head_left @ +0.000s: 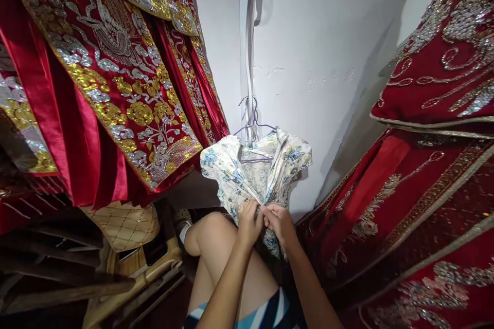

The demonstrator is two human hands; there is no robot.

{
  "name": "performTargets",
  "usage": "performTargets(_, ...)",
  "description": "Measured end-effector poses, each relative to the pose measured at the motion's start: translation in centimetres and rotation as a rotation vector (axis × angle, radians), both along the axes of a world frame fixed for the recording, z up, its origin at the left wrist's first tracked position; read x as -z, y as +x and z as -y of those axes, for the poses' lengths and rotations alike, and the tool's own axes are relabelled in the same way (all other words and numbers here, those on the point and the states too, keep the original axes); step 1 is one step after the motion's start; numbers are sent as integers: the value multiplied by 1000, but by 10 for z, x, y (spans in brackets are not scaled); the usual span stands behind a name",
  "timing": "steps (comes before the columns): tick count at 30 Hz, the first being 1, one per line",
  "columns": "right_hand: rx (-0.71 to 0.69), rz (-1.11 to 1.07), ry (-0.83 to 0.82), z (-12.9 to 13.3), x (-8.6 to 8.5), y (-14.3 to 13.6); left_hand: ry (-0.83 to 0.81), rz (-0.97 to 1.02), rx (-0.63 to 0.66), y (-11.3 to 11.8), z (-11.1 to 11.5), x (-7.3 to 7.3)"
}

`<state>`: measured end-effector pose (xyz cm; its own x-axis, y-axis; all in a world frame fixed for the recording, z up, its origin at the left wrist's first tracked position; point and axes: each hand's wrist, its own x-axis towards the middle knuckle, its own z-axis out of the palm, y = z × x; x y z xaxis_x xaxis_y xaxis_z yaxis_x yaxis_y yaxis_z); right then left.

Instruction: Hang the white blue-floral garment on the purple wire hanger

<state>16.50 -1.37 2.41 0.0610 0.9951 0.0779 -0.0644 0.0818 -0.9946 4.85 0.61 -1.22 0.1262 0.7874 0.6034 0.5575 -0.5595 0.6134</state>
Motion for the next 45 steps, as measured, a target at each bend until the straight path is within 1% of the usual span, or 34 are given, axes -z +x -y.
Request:
performTargets(3,-112,-47,-98,-11,-7,7,-18,-35,-1,-5,0,3)
performTargets(5,-163,-66,-148,-23,-17,11,-32,-51,-9,-7,1,5)
performTargets(6,-172,-70,-153,-31,-25,13,-41,-57,-15,-8,1,5)
performTargets(8,-170,-85,-106,-50,-48,16,-66,-77,-26,-7,1,4)
performTargets(11,-160,-156,0,-82,-96,15,-98,-123,-34,-5,-3,-2)
performTargets(14,-114,-247,23,-109,-143,11,-125,-184,-35,-4,-7,-6)
performTargets(16,-96,-287,46,-118,-163,7,-145,-222,-30,-6,-7,-4)
performTargets(18,-97,-316,75,-118,-171,4,-172,-236,-22,-10,-5,0)
performTargets(20,-119,-311,113,-111,-170,2,-215,-192,15,-15,-3,0)
performTargets(21,-130,-296,134,-107,-167,2,-234,-144,46,-18,-3,-4)
performTargets(22,-138,-274,154,-102,-164,1,-239,-79,76,-22,-4,-12)
performTargets(23,-141,-249,172,-98,-161,1,-226,-3,96,-25,-6,-24)
performTargets(24,-138,-225,186,-94,-158,1,-189,71,100,-27,-9,-41)
performTargets(25,-131,-205,199,-90,-155,1,-129,140,80,-30,-14,-61)
performTargets(27,-123,-173,227,-84,-154,1,36,203,2,-34,-26,-107)
performTargets(28,-125,-162,245,-82,-154,1,126,206,-13,-35,-33,-130)
performTargets(30,-137,-146,284,-81,-156,1,223,112,33,-37,-48,-169)
performTargets(31,-137,-136,303,-82,-157,0,264,33,64,-37,-53,-184)
performTargets(32,-125,-120,321,-84,-156,-1,295,-47,77,-37,-58,-196)
performTargets(33,-103,-98,337,-87,-155,-2,325,-124,71,-37,-60,-204)
performTargets(35,-33,-43,356,-95,-147,-7,381,-227,-3,-37,-62,-212)
performTargets(37,28,20,343,-103,-131,-12,419,-198,-124,-42,-64,-215)
performTargets(38,44,52,327,-105,-122,-14,421,-118,-183,-48,-66,-215)
performTargets(39,51,81,310,-106,-112,-15,404,16,-239,-56,-70,-215)
performTargets(42,29,107,281,-99,-84,-13,283,505,-376,-95,-90,-209)
performTargets(43,9,87,269,-94,-76,-11,246,612,-406,-109,-98,-205)
performTargets(45,-42,20,223,-79,-65,-8,179,719,-412,-133,-111,-189)
